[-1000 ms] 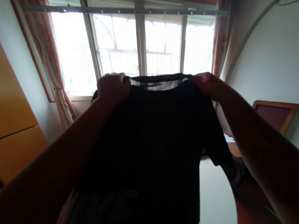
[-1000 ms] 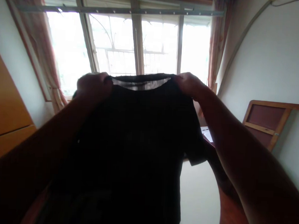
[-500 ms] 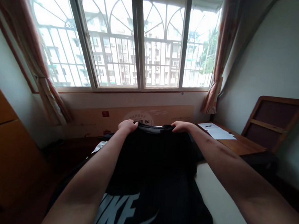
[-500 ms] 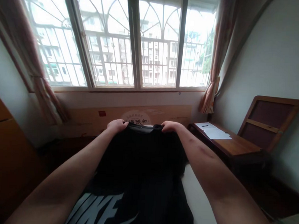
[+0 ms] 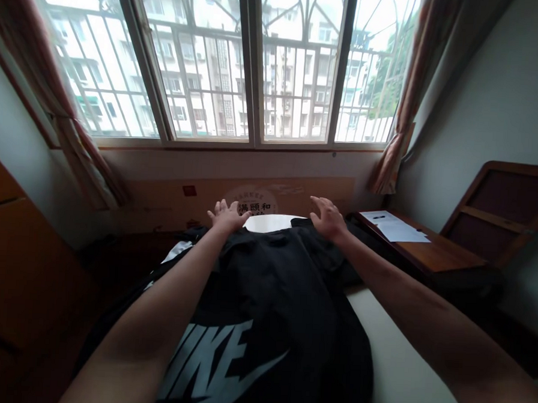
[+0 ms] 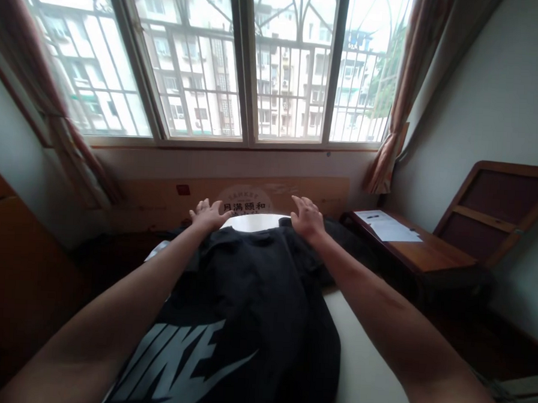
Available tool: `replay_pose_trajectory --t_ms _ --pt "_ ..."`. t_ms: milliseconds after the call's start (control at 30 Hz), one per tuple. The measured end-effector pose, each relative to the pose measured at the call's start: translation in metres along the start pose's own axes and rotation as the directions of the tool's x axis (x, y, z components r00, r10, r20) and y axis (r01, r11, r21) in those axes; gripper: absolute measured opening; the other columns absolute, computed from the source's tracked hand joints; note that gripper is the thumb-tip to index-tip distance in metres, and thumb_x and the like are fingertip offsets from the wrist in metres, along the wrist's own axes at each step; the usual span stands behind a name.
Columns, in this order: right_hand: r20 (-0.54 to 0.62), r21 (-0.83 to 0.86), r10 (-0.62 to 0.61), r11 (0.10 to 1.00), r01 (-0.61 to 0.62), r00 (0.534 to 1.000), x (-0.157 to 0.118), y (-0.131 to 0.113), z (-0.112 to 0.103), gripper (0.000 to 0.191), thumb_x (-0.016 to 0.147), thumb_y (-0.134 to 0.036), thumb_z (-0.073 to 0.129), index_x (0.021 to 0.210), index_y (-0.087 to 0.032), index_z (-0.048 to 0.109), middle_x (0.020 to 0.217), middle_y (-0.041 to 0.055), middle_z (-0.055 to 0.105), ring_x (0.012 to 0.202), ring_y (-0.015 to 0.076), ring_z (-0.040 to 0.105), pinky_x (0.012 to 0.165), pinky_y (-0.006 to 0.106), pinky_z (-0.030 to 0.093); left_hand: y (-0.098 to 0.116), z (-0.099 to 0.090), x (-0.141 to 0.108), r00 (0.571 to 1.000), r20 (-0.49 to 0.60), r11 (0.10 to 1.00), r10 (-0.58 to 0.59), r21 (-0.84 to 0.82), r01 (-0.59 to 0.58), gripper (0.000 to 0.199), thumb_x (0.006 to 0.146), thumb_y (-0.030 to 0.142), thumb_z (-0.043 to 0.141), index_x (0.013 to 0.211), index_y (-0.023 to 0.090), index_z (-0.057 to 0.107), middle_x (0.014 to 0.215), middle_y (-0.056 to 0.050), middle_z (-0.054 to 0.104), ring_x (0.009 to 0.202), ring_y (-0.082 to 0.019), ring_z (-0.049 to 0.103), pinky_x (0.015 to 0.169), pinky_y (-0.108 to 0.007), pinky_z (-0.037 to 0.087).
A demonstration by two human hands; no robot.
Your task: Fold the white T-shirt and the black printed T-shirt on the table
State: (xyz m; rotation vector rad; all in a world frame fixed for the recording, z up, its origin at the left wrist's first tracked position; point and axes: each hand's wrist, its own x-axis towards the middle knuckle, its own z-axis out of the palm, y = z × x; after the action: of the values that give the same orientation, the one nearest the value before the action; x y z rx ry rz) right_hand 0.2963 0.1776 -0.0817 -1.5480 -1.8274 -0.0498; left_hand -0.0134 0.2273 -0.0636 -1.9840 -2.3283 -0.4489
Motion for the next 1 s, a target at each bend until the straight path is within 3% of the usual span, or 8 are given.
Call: replay_pose_trajectory --t_ms 100,167,333,400,533,700,833,1000 --pt "0.008 0.171 -0.19 0.968 0.185 0.982 -0.059 0.0 -0.032 0.038 0.092 -0.026 0.056 0.128 -0.019 0.066 0.14 0.014 0.06 0.133 0.0286 0.053 0.115 0.044 0.04 -0.002 -0.008 -0.041 0.985 0.086 0.987 0.148 0.048 -0.153 0.07 0.09 0.054 0.053 0.15 0.019 0.047 0.165 -0.021 0.025 0.152 -0.043 0.016 0.118 -0.064 0.02" --pt "0.088 0.276 -0.248 0.937 0.216 0.965 -0.109 -0.002 -0.058 0.028 0.093 -0.03 0.057 0.116 -0.023 0.072 0.127 0.0109 0.068 0.121 0.0285 0.062 0.109 0.044 0.046 -0.004 -0.023 -0.075 0.928 0.2 0.947 0.313 0.01 -0.322 0.061 0.088 0.048 0.057 0.14 0.017 0.058 0.157 -0.02 0.041 0.146 -0.042 0.032 0.117 -0.055 0.03" --pt "0.409 0.33 -0.152 0.944 0.009 0.9 -0.239 -0.011 -0.104 0.027 0.093 -0.045 0.061 0.109 -0.027 0.074 0.109 0.008 0.075 0.102 0.0289 0.071 0.09 0.043 0.058 -0.003 -0.075 -0.171 0.61 0.543 0.784 0.577 -0.158 -0.601 0.045 0.075 0.039 0.073 0.118 0.025 0.073 0.121 -0.006 0.072 0.105 -0.025 0.067 0.09 -0.03 0.051" --pt "0.459 0.31 -0.115 0.95 -0.038 0.881 -0.282 -0.016 -0.109 0.029 0.091 -0.047 0.064 0.11 -0.028 0.074 0.11 0.0086 0.075 0.102 0.0296 0.071 0.091 0.043 0.058 -0.002 -0.094 -0.208 0.555 0.561 0.739 0.614 -0.161 -0.655 0.038 0.075 0.031 0.071 0.113 0.025 0.074 0.112 -0.006 0.074 0.098 -0.025 0.067 0.084 -0.031 0.051" --pt "0.457 0.282 -0.075 0.957 -0.064 0.886 -0.343 -0.029 -0.104 0.035 0.092 -0.045 0.062 0.122 -0.029 0.071 0.125 0.0096 0.071 0.115 0.0305 0.067 0.102 0.045 0.054 -0.008 -0.121 -0.271 0.557 0.433 0.675 0.709 -0.184 -0.715 0.026 0.077 0.022 0.067 0.1 0.025 0.076 0.104 -0.004 0.074 0.097 -0.022 0.066 0.085 -0.029 0.048" --pt "0.426 0.308 -0.085 0.95 -0.056 0.901 -0.379 -0.044 -0.099 0.036 0.094 -0.039 0.058 0.126 -0.028 0.069 0.128 0.0102 0.069 0.118 0.0302 0.065 0.103 0.046 0.054 -0.02 -0.128 -0.332 0.587 0.392 0.701 0.708 -0.296 -0.648 0.022 0.077 0.014 0.059 0.087 0.026 0.075 0.094 0.0 0.073 0.087 -0.018 0.065 0.08 -0.026 0.047" --pt "0.435 0.342 -0.104 0.938 -0.057 0.895 -0.387 -0.053 -0.101 0.033 0.095 -0.039 0.055 0.122 -0.028 0.072 0.122 0.0098 0.071 0.114 0.0292 0.067 0.1 0.044 0.056 -0.026 -0.099 -0.386 0.589 0.504 0.772 0.632 -0.341 -0.536 0.027 0.071 0.009 0.057 0.085 0.025 0.074 0.095 -0.001 0.072 0.089 -0.019 0.064 0.081 -0.028 0.047" --pt "0.512 0.264 -0.116 0.964 -0.027 0.851 -0.399 -0.057 -0.1 0.047 0.091 -0.037 0.06 0.135 -0.023 0.065 0.149 0.0141 0.054 0.139 0.0346 0.048 0.117 0.052 0.04 -0.045 -0.051 -0.443 0.66 0.509 0.828 0.553 -0.425 -0.365 0.054 0.062 0.015 0.07 0.115 0.026 0.069 0.122 -0.005 0.064 0.116 -0.026 0.055 0.1 -0.035 0.044"
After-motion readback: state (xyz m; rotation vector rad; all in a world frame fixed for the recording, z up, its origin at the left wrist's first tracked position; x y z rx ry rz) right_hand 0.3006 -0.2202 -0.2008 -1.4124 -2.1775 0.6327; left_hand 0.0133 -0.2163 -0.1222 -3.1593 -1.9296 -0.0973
